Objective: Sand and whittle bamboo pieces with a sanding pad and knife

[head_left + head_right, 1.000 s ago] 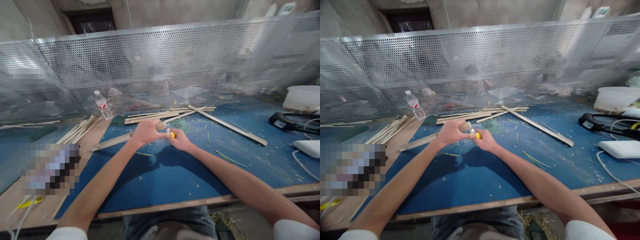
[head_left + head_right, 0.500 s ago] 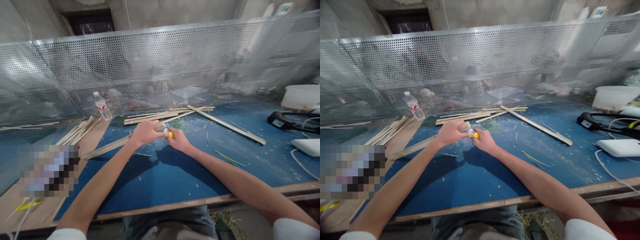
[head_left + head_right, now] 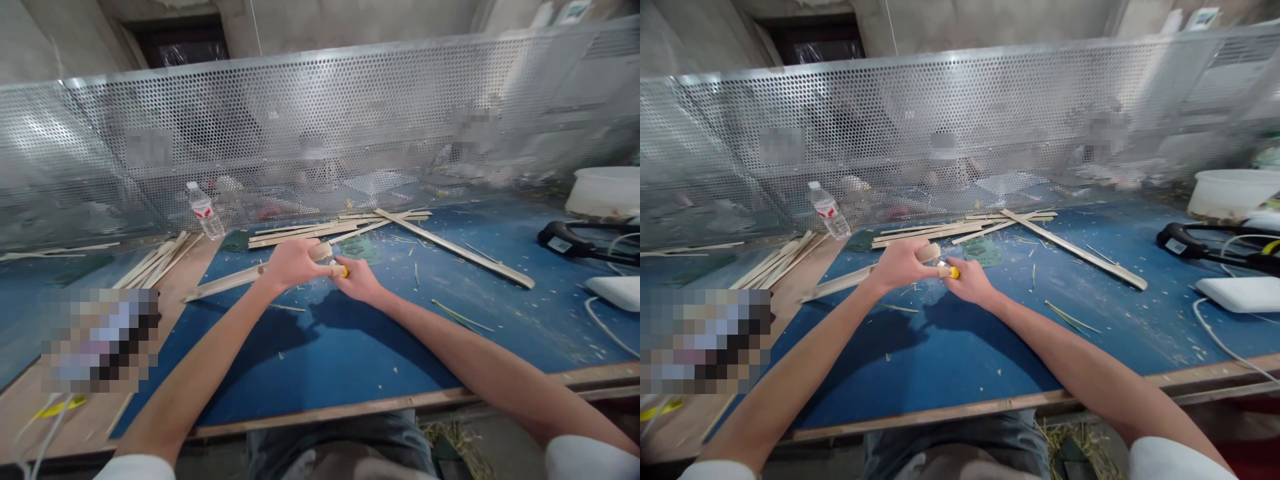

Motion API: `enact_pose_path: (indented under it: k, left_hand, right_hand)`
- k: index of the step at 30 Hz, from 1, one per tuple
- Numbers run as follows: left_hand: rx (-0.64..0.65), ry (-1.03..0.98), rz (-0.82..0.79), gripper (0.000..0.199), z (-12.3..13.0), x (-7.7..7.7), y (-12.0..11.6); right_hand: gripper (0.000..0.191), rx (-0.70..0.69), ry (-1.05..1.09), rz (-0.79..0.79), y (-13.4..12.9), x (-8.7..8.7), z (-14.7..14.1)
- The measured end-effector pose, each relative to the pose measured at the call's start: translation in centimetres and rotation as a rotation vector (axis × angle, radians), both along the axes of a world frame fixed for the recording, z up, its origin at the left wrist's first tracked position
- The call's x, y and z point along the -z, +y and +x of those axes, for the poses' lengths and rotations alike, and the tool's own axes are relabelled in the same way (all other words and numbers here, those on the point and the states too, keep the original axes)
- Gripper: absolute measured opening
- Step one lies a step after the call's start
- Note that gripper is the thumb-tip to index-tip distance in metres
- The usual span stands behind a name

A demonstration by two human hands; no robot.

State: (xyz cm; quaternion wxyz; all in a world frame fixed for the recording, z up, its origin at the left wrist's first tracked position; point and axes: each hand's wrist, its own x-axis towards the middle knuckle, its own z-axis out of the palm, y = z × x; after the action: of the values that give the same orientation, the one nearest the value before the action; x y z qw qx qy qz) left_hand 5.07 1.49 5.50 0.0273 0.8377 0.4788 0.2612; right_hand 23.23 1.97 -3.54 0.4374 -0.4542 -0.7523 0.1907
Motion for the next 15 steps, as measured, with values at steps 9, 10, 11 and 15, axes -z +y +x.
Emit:
enact_pose_path:
  k: [9,10,11,15]
  left_hand:
    - [0.048,0.049,-0.054,0.053,-0.40,0.21,0.38]
    - [0.042,0.052,-0.057,0.053,-0.39,0.20,0.39]
    - [0.034,0.056,-0.059,0.053,-0.37,0.17,0.38]
    - [0.007,0.066,-0.064,0.053,-0.22,0.04,0.26]
  right_hand:
    - [0.012,-0.007,-0.085,-0.005,-0.29,-0.25,-0.15]
    - [0.011,-0.004,-0.084,-0.006,-0.26,-0.24,-0.13]
    - [0.011,-0.001,-0.083,-0.007,-0.23,-0.23,-0.12]
    - [0.012,0.008,-0.062,-0.006,-0.18,-0.19,-0.16]
